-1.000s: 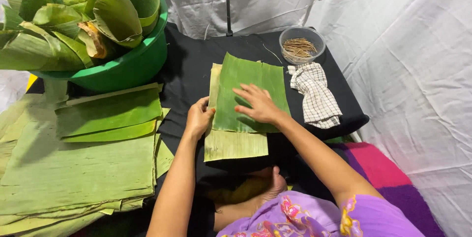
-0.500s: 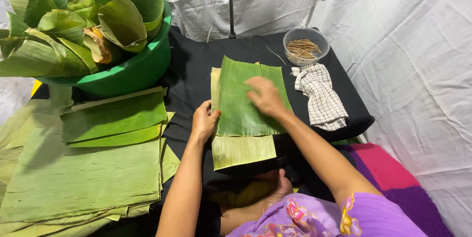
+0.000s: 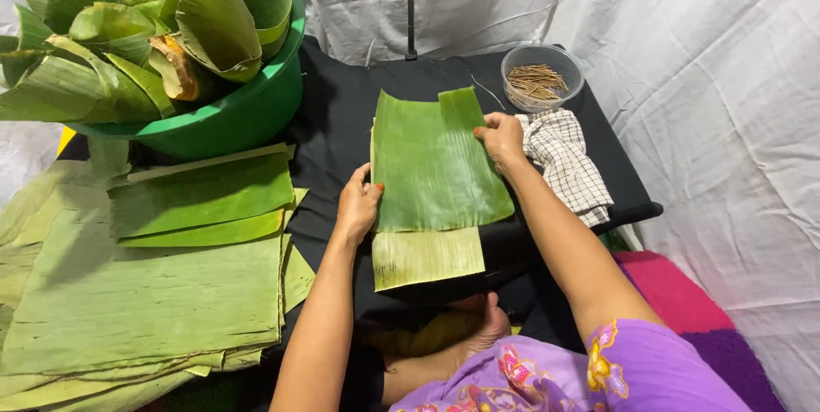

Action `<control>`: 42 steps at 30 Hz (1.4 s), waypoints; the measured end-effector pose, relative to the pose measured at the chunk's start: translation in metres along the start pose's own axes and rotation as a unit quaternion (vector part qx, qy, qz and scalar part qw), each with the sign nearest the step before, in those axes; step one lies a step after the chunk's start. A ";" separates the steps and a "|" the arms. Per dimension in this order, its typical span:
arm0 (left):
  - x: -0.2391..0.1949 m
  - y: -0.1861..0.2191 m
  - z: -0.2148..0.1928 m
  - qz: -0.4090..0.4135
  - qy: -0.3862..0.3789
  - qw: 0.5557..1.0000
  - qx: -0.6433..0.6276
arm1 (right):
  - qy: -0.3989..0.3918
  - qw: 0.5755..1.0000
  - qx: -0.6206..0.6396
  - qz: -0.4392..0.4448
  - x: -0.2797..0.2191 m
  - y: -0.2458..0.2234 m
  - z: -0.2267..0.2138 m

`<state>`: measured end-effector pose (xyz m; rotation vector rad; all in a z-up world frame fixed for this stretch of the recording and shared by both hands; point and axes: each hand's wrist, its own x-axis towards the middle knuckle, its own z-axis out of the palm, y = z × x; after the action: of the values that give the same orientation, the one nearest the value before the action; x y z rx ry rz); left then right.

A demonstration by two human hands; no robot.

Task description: Cleaning banana leaves with a cloth and folding them into cones, which are then secured with small wooden sticks.

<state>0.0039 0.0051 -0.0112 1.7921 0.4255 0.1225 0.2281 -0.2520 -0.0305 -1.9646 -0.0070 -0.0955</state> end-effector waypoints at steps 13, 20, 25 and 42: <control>0.018 -0.014 0.001 -0.027 0.010 1.000 0.008 | -0.038 0.872 -0.313 -0.374 -0.075 -0.085 0.016; 0.006 0.005 0.004 -0.014 0.015 0.999 -0.048 | -0.263 0.813 -0.398 -0.334 -0.085 -0.065 0.037; -0.008 0.025 0.006 0.050 0.028 0.997 -0.052 | -0.253 0.806 -0.415 -0.338 -0.081 -0.056 0.041; -0.020 0.023 0.024 0.393 0.152 0.764 0.488 | -0.203 0.979 -0.015 0.031 -0.040 -0.102 0.026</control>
<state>-0.0021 -0.0285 0.0074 2.9226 -0.1431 0.9405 0.1846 -0.1866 0.0507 -1.9809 -0.2119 0.3500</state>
